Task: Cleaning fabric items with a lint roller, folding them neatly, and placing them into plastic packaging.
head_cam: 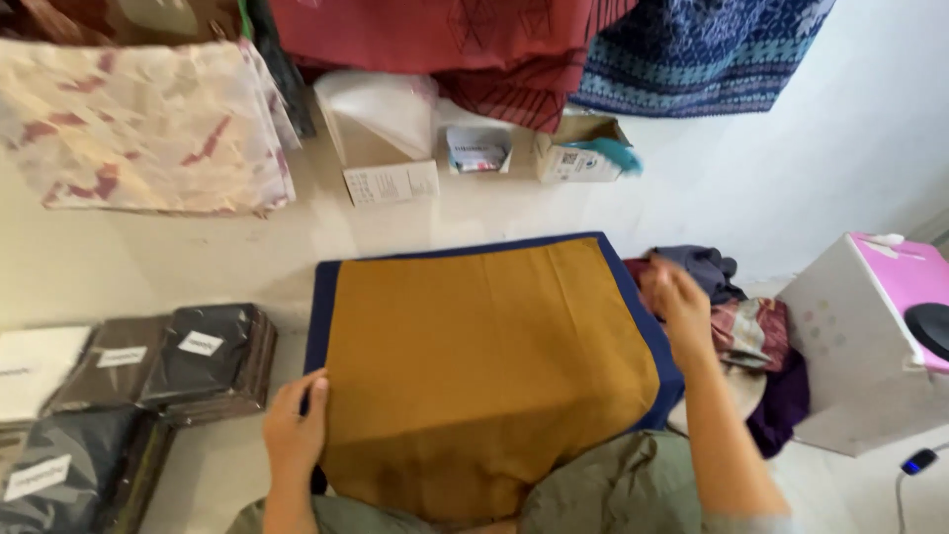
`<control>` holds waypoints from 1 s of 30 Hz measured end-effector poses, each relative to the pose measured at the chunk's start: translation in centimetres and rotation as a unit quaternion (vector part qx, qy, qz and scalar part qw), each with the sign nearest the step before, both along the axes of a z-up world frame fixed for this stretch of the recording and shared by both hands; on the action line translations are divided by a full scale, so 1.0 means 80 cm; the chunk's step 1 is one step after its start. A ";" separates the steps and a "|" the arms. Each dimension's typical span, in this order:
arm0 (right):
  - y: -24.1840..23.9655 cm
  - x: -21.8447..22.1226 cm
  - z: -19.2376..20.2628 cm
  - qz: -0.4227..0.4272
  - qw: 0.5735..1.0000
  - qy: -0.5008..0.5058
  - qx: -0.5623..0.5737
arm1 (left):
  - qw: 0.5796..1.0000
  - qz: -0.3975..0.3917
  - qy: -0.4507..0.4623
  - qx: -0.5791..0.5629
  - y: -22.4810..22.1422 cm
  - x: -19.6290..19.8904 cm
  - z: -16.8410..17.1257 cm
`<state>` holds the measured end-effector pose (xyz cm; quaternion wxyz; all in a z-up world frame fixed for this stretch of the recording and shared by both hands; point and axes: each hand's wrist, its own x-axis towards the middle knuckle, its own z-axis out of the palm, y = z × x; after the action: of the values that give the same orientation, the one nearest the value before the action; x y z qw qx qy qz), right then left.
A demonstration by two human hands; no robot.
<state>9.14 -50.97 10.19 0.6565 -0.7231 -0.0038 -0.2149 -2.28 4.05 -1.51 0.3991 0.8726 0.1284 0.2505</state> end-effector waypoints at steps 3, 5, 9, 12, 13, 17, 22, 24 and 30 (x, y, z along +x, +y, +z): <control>-0.037 -0.054 -0.100 -0.137 0.987 -0.005 -0.086 | 0.998 0.048 0.047 -0.016 0.022 -0.011 -0.018; -0.050 -0.082 -0.147 -0.151 0.987 0.030 -0.053 | 0.993 0.066 0.089 -0.051 0.028 -0.032 -0.011; -0.071 -0.115 -0.193 -0.120 0.979 0.139 0.088 | 0.975 0.069 0.154 -0.142 0.009 -0.083 0.040; -0.078 -0.109 -0.212 -0.041 0.978 0.174 0.106 | 0.961 0.040 0.235 -0.143 -0.008 -0.105 0.067; -0.080 -0.105 -0.219 -0.039 0.978 0.176 0.107 | 0.960 0.043 0.236 -0.143 -0.004 -0.103 0.050; -0.076 -0.100 -0.230 0.013 0.972 0.200 0.123 | 0.937 0.027 0.349 0.021 -0.019 -0.111 0.056; -0.059 -0.126 -0.181 0.100 0.963 0.216 0.127 | 0.927 0.010 0.374 -0.007 -0.041 -0.123 0.100; -0.041 -0.144 -0.144 0.145 0.952 0.242 0.123 | 0.937 -0.006 0.351 -0.003 -0.036 -0.120 0.090; -0.060 -0.118 -0.183 0.144 0.945 0.272 0.109 | 0.961 -0.009 0.275 -0.018 0.009 -0.107 0.007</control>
<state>-0.32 -55.80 -4.48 0.7314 -0.6696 0.0943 0.0881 -10.81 4.79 -0.98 0.3661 0.9017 0.2299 -0.0051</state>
